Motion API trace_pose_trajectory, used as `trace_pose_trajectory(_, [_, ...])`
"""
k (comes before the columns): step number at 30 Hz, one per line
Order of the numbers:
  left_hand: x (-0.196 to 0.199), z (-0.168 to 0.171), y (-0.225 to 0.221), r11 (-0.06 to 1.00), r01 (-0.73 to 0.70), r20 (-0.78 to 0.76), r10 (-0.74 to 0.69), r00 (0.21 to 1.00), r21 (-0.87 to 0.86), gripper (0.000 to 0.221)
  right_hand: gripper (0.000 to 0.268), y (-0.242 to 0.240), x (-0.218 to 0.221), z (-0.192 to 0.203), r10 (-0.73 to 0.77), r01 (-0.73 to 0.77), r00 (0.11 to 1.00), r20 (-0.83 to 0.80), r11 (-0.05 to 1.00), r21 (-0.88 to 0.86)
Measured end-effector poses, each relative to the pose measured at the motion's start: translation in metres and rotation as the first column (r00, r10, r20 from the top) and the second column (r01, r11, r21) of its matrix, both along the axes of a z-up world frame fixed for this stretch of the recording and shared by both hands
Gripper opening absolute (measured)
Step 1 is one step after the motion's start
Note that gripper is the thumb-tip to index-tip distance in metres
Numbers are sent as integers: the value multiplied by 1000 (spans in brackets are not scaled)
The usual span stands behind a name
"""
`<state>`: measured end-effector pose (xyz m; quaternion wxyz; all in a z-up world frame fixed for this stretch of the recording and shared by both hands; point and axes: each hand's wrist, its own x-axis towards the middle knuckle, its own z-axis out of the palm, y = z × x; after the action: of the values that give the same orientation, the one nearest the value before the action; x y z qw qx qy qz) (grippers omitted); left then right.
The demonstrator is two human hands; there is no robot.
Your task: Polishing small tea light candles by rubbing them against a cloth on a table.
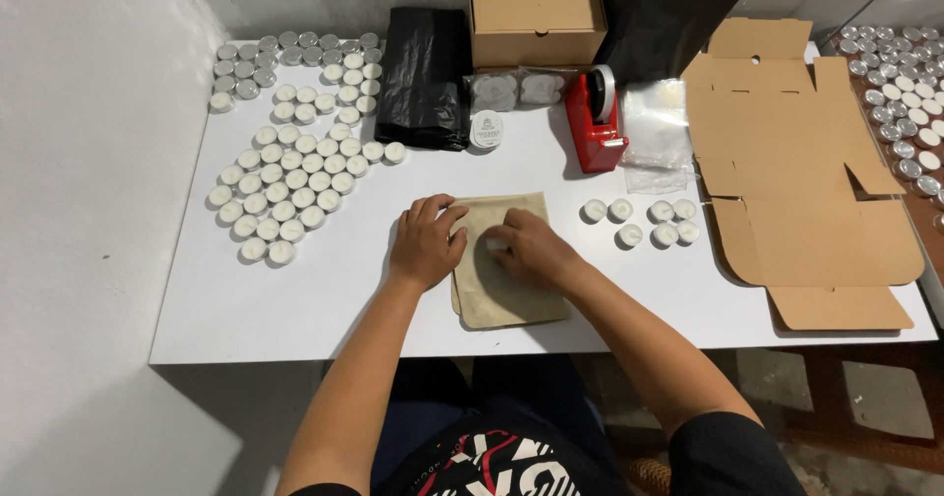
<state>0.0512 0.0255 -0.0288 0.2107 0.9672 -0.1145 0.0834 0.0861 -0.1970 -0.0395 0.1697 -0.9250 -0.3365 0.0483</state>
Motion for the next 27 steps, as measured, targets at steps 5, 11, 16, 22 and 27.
trace_pose_trajectory(5, [-3, 9, -2, 1000, -8, -34, 7, 999, -16, 34, 37, -14, -22, 21, 95, -94, 995, 10, 994, -62])
trace_pose_trajectory(11, [-4, 14, -3, 1000, -18, -58, 18, 998, -2, 33, 34, -10, 19, -13, 42, -39, 985, 166, 999, -18])
trace_pose_trajectory(16, [-1, 11, -1, 1000, -5, -41, 5, 999, -4, 32, 38, -23, -11, -3, 184, -190, 980, 81, 979, 78])
trace_pose_trajectory(22, [-6, 10, 3, 1000, -20, -52, 19, 998, -13, 32, 36, -45, 20, -16, 176, -188, 969, 173, 981, 57])
trace_pose_trajectory(27, [-13, 16, 11, 1000, -7, -83, 6, 997, -23, 35, 34, -6, 25, -34, 236, -263, 952, 193, 955, 133])
